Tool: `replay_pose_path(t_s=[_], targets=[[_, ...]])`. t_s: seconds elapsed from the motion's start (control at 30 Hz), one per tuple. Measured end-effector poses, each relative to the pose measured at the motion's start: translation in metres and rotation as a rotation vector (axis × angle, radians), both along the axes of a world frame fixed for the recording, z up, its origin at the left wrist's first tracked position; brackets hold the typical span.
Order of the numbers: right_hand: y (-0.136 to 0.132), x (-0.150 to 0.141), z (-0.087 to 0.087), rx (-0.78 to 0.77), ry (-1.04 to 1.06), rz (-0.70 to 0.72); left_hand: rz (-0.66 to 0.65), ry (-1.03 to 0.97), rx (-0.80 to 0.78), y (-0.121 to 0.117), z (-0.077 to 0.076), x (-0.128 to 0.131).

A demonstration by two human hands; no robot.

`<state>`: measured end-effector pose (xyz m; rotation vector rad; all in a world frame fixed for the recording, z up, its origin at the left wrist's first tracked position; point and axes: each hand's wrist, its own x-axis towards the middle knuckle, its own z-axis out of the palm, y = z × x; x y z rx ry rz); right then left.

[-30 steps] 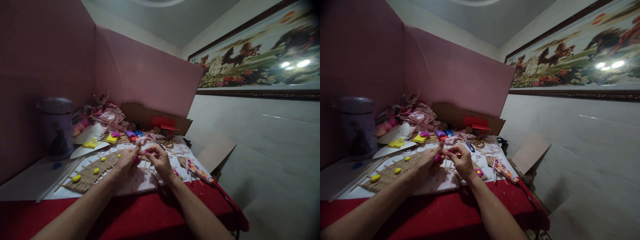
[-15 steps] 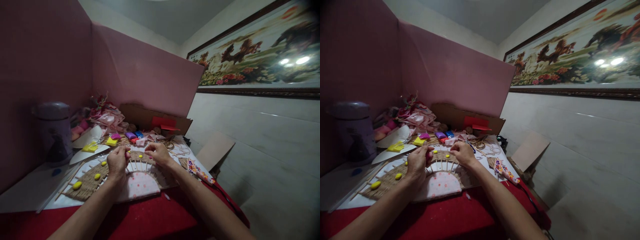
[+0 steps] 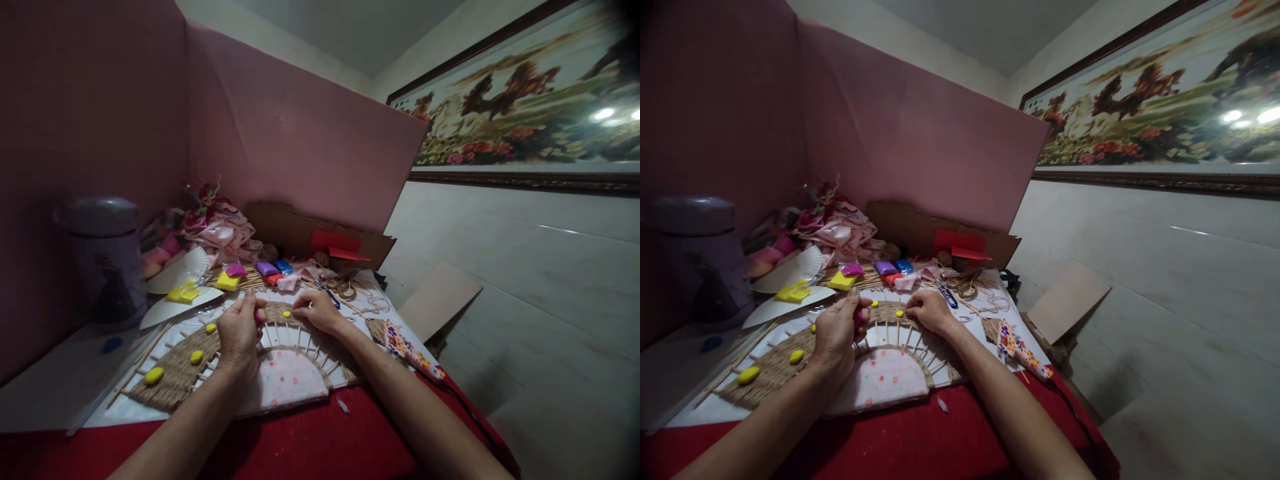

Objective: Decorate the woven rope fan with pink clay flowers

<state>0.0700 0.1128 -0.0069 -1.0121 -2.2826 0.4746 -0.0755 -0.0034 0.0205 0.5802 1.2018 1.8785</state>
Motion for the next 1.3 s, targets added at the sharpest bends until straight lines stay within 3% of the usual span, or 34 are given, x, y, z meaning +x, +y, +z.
replay_pose_path(t_s=[0.67,0.9,1.3], targets=[[-0.003,-0.002,0.0,-0.01,-0.035,0.066,-0.023,-0.009,-0.007,0.0,-0.001,0.001],[-0.024,0.011,0.011,0.289,-0.193,0.014,-0.036,-0.022,-0.014,-0.001,0.001,0.001],[-0.042,0.009,0.016,0.538,-0.588,0.04,-0.035,-0.043,-0.032,-0.001,0.002,0.002]])
